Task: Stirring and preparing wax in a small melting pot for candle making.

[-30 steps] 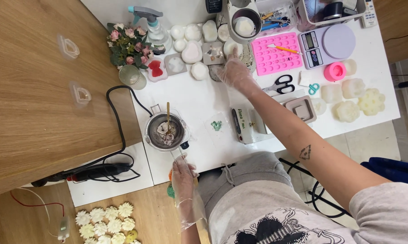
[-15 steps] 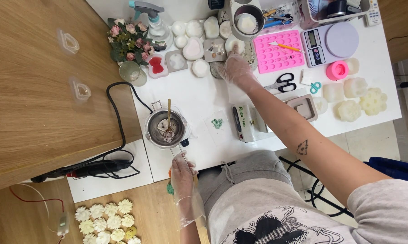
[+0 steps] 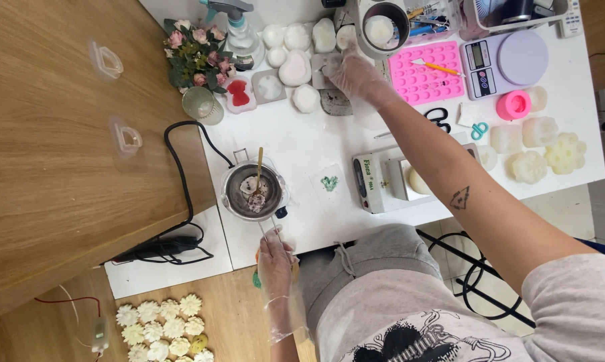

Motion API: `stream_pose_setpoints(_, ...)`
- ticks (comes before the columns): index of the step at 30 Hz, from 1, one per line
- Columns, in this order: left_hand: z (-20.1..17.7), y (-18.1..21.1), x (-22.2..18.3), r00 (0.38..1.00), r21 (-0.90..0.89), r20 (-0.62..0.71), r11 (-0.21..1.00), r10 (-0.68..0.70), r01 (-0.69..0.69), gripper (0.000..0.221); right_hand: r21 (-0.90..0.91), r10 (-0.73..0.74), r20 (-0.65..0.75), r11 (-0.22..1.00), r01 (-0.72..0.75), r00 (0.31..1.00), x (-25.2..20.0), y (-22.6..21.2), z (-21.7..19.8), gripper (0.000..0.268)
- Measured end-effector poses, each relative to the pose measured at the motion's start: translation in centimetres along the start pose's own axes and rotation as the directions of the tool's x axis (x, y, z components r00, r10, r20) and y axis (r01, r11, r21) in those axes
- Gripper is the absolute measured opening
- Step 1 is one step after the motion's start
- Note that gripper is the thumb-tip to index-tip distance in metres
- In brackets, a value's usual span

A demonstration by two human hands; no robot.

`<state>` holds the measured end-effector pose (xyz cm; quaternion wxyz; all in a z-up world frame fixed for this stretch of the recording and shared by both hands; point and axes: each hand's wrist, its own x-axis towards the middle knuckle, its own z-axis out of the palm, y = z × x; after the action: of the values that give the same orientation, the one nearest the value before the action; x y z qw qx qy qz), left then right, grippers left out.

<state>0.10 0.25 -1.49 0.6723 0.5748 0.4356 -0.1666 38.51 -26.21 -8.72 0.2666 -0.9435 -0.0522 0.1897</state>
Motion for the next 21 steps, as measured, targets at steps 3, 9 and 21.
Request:
stream_pose_setpoints(3,-0.2,0.1,0.2,0.999,0.032,-0.021,0.999,0.026,-0.025,0.039,-0.195,-0.157,-0.049,0.970,0.145,0.986,5.0,4.4,2.2,0.100)
stream_pose_setpoints(9,0.0,0.1,0.2,0.997,0.028,-0.033,0.997,0.074,-0.073,0.039,-0.191,0.157,0.010,0.970,-0.152,0.988,4.4,-0.7,0.7,0.095)
stream_pose_setpoints(21,0.2,0.2,0.3,0.998,0.051,-0.038,0.997,0.057,-0.055,0.042,-0.382,0.178,0.045,0.913,-0.147,0.983,0.3,-6.8,-3.0,0.067)
